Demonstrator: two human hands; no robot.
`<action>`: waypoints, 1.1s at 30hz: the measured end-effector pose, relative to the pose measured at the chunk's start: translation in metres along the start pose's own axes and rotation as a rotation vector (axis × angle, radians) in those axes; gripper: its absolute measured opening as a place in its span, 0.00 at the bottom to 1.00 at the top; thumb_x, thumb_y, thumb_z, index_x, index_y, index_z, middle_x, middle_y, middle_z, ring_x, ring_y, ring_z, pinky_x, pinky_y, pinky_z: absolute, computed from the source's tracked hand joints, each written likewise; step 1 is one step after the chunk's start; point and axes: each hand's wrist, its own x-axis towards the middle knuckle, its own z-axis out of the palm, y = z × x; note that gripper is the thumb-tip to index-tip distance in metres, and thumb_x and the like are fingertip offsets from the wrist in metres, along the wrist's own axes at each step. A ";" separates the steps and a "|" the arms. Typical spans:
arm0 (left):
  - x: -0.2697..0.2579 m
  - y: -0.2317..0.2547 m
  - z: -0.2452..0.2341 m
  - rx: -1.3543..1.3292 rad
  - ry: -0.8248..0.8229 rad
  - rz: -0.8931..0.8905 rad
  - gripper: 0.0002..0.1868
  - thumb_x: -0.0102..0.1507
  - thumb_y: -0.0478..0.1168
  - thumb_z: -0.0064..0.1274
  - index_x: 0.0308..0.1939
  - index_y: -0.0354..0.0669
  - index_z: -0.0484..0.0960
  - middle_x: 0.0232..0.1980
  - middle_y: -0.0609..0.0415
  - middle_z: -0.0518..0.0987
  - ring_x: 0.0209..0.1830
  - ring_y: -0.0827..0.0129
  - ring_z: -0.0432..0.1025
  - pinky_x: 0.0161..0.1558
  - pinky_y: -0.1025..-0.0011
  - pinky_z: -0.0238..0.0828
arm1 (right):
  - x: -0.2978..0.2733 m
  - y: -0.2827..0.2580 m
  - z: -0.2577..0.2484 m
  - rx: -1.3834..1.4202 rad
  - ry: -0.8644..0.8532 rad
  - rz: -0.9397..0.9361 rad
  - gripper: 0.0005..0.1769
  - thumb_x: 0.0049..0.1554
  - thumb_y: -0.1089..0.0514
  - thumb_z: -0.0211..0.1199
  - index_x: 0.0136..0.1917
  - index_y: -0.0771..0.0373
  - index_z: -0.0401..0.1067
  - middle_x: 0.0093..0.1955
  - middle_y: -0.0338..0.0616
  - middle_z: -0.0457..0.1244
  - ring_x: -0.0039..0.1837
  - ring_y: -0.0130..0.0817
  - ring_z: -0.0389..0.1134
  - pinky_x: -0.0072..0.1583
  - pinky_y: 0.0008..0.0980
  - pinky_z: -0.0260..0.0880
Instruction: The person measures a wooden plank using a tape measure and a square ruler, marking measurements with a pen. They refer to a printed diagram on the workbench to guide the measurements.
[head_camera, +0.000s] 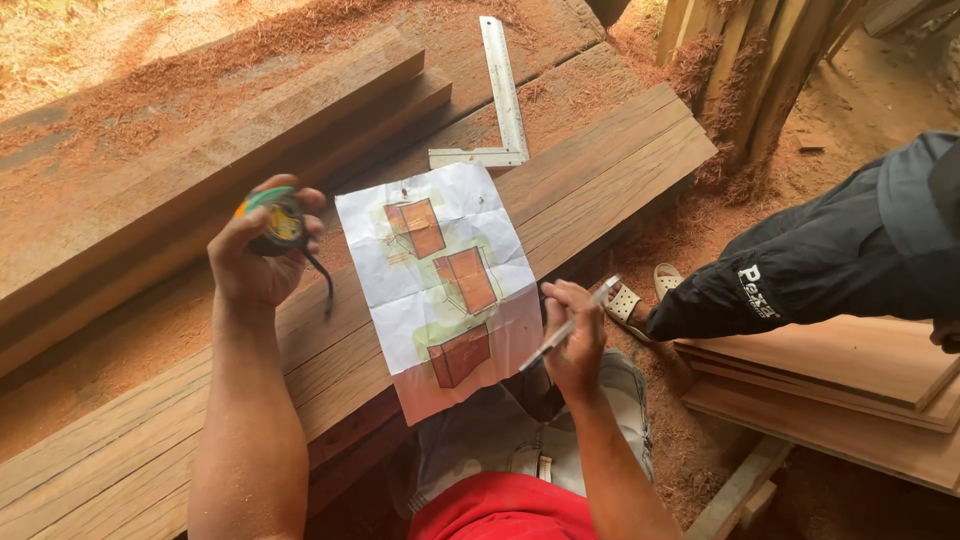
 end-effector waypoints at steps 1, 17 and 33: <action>-0.002 -0.003 0.003 -0.001 0.006 -0.001 0.31 0.62 0.44 0.56 0.68 0.36 0.73 0.57 0.38 0.80 0.47 0.54 0.77 0.46 0.59 0.73 | 0.012 -0.005 0.003 0.001 -0.005 0.003 0.07 0.70 0.60 0.58 0.60 0.61 0.66 0.60 0.48 0.69 0.67 0.38 0.71 0.70 0.36 0.75; 0.013 -0.021 0.005 0.724 0.081 -0.218 0.33 0.51 0.41 0.61 0.61 0.38 0.75 0.45 0.54 0.79 0.43 0.72 0.74 0.47 0.74 0.72 | 0.077 0.026 0.035 0.215 -0.365 0.516 0.22 0.58 0.66 0.68 0.63 0.60 0.66 0.53 0.45 0.66 0.53 0.35 0.71 0.51 0.30 0.78; 0.011 -0.025 0.015 0.698 -0.011 -0.128 0.40 0.49 0.35 0.62 0.67 0.37 0.73 0.49 0.55 0.80 0.47 0.74 0.73 0.53 0.75 0.72 | 0.065 0.034 0.037 0.565 -0.135 0.492 0.33 0.58 0.73 0.67 0.71 0.62 0.56 0.63 0.47 0.61 0.59 0.33 0.69 0.58 0.30 0.77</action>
